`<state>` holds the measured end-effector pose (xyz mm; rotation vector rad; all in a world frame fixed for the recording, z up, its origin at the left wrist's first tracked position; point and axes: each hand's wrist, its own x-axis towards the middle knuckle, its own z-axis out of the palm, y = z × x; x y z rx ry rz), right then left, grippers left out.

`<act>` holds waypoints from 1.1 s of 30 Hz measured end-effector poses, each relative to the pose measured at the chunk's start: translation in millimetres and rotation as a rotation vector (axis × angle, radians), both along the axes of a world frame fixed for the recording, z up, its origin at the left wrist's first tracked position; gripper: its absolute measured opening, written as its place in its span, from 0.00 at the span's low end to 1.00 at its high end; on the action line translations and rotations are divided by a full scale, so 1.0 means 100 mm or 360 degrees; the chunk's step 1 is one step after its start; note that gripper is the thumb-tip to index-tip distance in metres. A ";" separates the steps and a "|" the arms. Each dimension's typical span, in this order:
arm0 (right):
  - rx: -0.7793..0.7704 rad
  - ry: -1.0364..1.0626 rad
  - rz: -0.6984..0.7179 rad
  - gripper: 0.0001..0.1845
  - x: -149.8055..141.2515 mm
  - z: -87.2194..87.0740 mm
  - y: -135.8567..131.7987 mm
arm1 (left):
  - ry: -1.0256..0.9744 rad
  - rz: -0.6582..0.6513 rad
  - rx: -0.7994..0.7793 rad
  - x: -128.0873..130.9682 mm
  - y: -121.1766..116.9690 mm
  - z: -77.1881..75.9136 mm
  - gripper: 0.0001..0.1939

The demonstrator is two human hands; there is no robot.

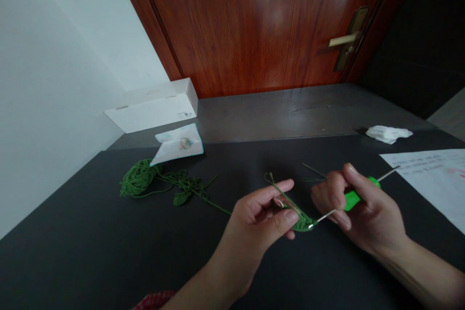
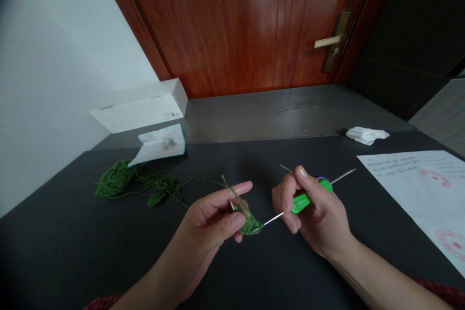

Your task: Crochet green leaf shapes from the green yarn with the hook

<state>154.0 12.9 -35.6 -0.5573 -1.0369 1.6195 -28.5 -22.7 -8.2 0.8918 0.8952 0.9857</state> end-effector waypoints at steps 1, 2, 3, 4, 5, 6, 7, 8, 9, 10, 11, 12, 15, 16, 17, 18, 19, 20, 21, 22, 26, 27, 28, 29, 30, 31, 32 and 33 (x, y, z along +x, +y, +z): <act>0.0007 0.0003 -0.0007 0.26 0.00 0.00 0.00 | 0.0004 0.0013 0.0003 0.00 0.00 0.00 0.23; 0.0014 0.0007 -0.0013 0.26 0.00 0.00 0.00 | 0.0009 0.0029 0.0012 0.00 0.00 0.00 0.23; 0.0021 0.0013 -0.0017 0.27 0.00 0.00 0.00 | 0.0013 0.0037 0.0020 0.00 0.00 0.00 0.23; 0.0027 0.0020 -0.0020 0.27 0.00 0.00 0.00 | 0.0020 0.0042 0.0027 0.00 0.00 0.00 0.23; 0.0034 0.0027 -0.0022 0.28 0.01 0.00 0.00 | 0.0026 0.0043 0.0031 0.00 0.00 0.00 0.23; 0.0040 0.0036 -0.0023 0.29 0.01 0.00 0.00 | 0.0034 0.0034 0.0031 0.00 0.00 0.00 0.23; 0.0044 0.0044 -0.0023 0.30 0.01 0.00 0.00 | 0.0040 0.0025 0.0029 0.00 0.00 0.00 0.23; 0.0045 0.0051 -0.0024 0.31 0.00 0.00 -0.01 | 0.0044 0.0019 0.0031 -0.01 0.00 0.00 0.23; 0.0044 0.0058 -0.0025 0.31 0.00 0.01 -0.01 | 0.0049 0.0020 0.0034 -0.01 0.01 0.00 0.23; 0.0041 0.0062 -0.0026 0.31 0.00 0.01 -0.01 | 0.0053 0.0020 0.0035 -0.01 0.01 0.00 0.23; 0.0036 0.0066 -0.0028 0.31 0.00 0.01 -0.01 | 0.0057 0.0022 0.0039 -0.02 0.01 0.01 0.23; 0.0030 0.0068 -0.0030 0.32 0.00 0.02 -0.02 | 0.0061 0.0031 0.0042 -0.02 0.01 0.01 0.23; 0.0018 0.0069 -0.0041 0.31 0.00 0.03 -0.03 | 0.0079 0.0042 0.0046 -0.01 0.01 0.02 0.23; 0.0017 0.0067 -0.0047 0.31 0.00 0.03 -0.03 | 0.0080 0.0042 0.0048 -0.01 0.01 0.02 0.23; 0.0017 0.0064 -0.0052 0.31 0.00 0.03 -0.03 | 0.0079 0.0043 0.0045 0.00 0.01 0.02 0.23; 0.0018 0.0059 -0.0058 0.31 0.00 0.03 -0.04 | 0.0074 0.0043 0.0039 0.00 0.01 0.01 0.23; 0.0020 0.0055 -0.0065 0.31 0.00 0.03 -0.04 | 0.0071 0.0046 0.0037 0.00 0.01 0.01 0.23; 0.0020 0.0049 -0.0072 0.30 0.00 0.03 -0.04 | 0.0069 0.0051 0.0038 0.00 0.01 0.01 0.23; 0.0022 0.0044 -0.0080 0.30 0.00 0.03 -0.04 | 0.0069 0.0057 0.0044 0.00 0.01 0.00 0.23; 0.0027 0.0040 -0.0089 0.30 0.00 0.03 -0.05 | 0.0072 0.0062 0.0053 -0.01 0.02 0.00 0.23; 0.0055 0.0029 -0.0135 0.29 0.00 0.03 -0.05 | 0.0068 0.0080 0.0072 -0.01 0.02 0.01 0.23; 0.0063 0.0028 -0.0148 0.28 0.00 0.03 -0.05 | 0.0060 0.0082 0.0069 -0.01 0.02 0.01 0.23; 0.0068 0.0025 -0.0159 0.28 0.00 0.03 -0.05 | 0.0052 0.0097 0.0062 0.00 0.02 0.02 0.24; 0.0073 0.0022 -0.0169 0.28 0.00 0.04 -0.05 | 0.0043 0.0120 0.0055 0.00 0.02 0.03 0.24; 0.0077 0.0018 -0.0178 0.28 0.00 0.04 -0.06 | 0.0035 0.0132 0.0047 0.01 0.02 0.04 0.24; 0.0081 0.0014 -0.0186 0.28 0.00 0.04 -0.06 | 0.0032 0.0132 0.0037 0.01 0.02 0.04 0.25; 0.0083 0.0009 -0.0191 0.28 0.00 0.04 -0.06 | 0.0030 0.0128 0.0029 0.02 0.02 0.05 0.25; 0.0087 0.0006 -0.0195 0.28 0.00 0.04 -0.06 | 0.0028 0.0128 0.0024 0.02 0.02 0.05 0.25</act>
